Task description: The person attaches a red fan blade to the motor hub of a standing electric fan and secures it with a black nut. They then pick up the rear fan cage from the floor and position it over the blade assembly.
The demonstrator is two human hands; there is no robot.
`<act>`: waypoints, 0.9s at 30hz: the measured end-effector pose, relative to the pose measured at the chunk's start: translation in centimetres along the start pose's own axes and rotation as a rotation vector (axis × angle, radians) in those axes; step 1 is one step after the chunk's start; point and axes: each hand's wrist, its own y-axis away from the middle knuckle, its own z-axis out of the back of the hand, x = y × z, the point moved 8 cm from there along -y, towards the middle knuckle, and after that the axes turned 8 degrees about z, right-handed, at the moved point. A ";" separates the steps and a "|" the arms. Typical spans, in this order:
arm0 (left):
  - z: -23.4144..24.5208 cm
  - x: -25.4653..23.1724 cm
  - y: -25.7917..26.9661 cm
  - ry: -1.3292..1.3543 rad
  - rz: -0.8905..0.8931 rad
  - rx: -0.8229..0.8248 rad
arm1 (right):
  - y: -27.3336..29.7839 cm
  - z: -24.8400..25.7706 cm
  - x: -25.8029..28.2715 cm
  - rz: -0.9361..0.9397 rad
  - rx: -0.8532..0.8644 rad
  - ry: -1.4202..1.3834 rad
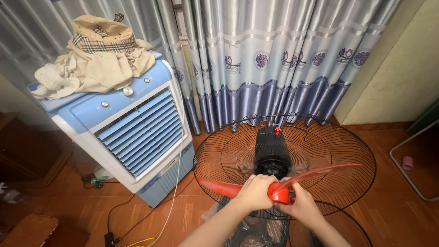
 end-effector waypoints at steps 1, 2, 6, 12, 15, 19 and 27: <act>-0.1 0.2 -0.1 -0.012 0.015 0.011 | -0.1 0.0 0.0 -0.004 0.001 -0.003; -0.3 0.3 -0.1 -0.024 0.030 0.023 | -0.1 0.0 0.1 -0.008 0.002 -0.006; 0.0 0.3 -0.4 -0.001 0.039 0.005 | -0.5 0.0 -0.5 -0.095 0.033 0.004; 0.5 0.0 -0.6 0.061 0.058 -0.001 | -0.9 0.0 -1.7 -0.113 0.093 0.031; 0.6 0.6 -0.9 0.139 0.126 0.021 | -1.2 -0.3 -2.5 -0.109 0.083 -0.018; 0.3 1.2 -1.6 0.134 0.221 0.073 | -1.7 -0.4 -2.3 -0.027 0.095 -0.153; 0.4 1.3 -2.0 0.162 0.186 0.013 | -1.8 0.1 -0.7 -0.086 0.075 0.000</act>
